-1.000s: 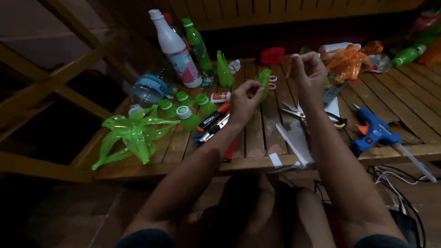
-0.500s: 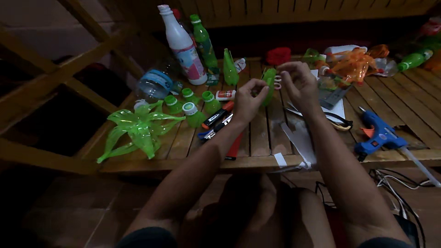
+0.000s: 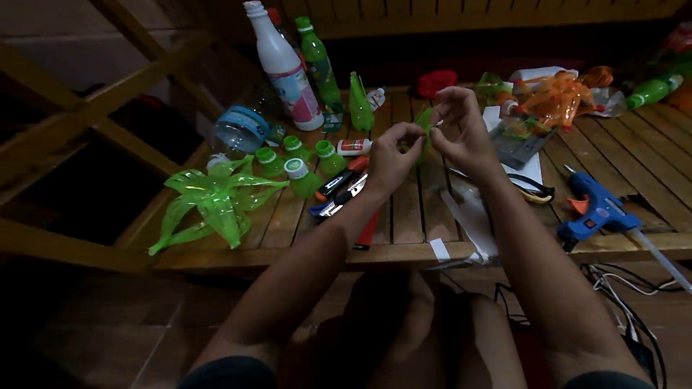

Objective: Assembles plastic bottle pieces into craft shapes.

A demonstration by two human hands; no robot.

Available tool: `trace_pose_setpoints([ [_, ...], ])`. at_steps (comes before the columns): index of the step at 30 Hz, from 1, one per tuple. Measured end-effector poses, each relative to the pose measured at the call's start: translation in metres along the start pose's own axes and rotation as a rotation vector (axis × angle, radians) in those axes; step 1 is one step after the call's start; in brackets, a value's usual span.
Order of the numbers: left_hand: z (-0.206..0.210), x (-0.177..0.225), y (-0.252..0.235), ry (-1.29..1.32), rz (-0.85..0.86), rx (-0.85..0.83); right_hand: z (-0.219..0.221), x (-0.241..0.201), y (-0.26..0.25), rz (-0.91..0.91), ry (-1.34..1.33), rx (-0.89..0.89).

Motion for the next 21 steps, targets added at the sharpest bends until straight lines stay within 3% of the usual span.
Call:
trace_pose_setpoints([
  [21,0.004,0.0034,0.0012,-0.012,0.057,-0.015,-0.0008,-0.0011,-0.0008,-0.025,0.008,-0.011],
])
Point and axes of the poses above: each hand's wrist, its own y-axis away from the middle knuckle, its own z-axis out of the palm, x = y × z, the point moved 8 cm from there along -y, towards the middle knuckle, and after that the axes turned 5 degrees about y, right-handed, at the moved point
